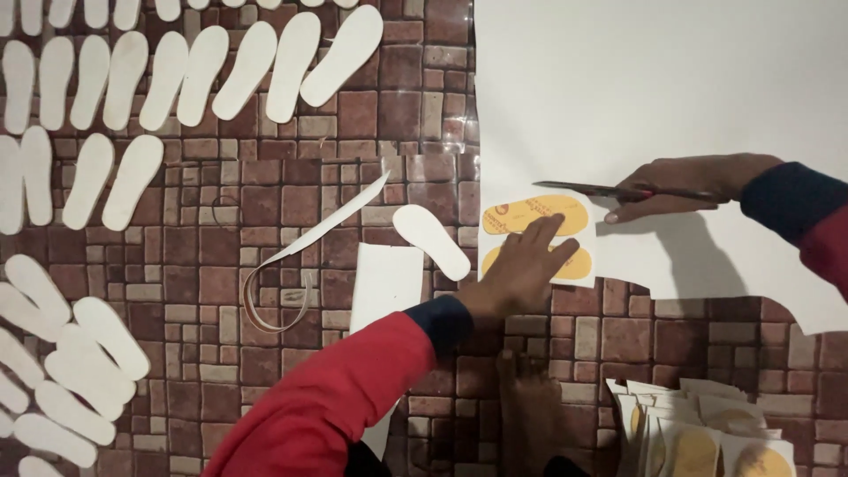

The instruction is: Placing shoe insole templates on a sheet of material and cutting them out with scissors

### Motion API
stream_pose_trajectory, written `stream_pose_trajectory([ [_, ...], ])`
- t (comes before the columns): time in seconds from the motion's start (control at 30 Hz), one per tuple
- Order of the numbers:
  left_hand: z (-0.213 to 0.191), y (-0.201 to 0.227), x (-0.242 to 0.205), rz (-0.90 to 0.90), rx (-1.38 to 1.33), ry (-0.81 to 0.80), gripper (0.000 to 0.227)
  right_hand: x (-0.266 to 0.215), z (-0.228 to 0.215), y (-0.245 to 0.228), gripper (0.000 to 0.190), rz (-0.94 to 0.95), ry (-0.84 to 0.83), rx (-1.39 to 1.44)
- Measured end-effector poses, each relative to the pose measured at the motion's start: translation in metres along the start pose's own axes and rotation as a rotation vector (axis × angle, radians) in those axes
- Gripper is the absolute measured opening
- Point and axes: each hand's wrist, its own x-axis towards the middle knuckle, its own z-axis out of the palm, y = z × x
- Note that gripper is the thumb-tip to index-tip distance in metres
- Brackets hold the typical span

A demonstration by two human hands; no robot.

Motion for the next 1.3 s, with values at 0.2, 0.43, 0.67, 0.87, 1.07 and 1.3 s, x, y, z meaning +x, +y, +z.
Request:
stream_pose_trajectory([
  [0.2, -0.019, 0.01, -0.011, 0.01, 0.032, -0.067, 0.072, -0.016, -0.015, -0.054, 0.05, 0.051, -0.009, -0.107],
  [0.43, 0.003, -0.003, -0.017, 0.098, 0.091, 0.003, 0.059, -0.016, -0.022, -0.079, 0.056, 0.059, -0.026, -0.15],
  [0.67, 0.01, -0.005, -0.022, 0.14, 0.223, 0.087, 0.055, -0.017, -0.018, -0.106, 0.063, 0.071, -0.031, -0.347],
  [0.87, 0.025, -0.003, -0.024, 0.127, 0.319, 0.106, 0.056, -0.003, -0.009, -0.105, 0.053, -0.016, 0.011, -0.317],
  [1.07, 0.024, -0.002, -0.046, 0.113, 0.444, 0.125, 0.064, -0.01, 0.006, -0.128, 0.06, -0.012, 0.067, -0.313],
  [1.3, 0.037, -0.002, -0.054, 0.178, 0.396, 0.03, 0.067, -0.022, 0.032, -0.144, 0.056, 0.014, 0.154, -0.183],
])
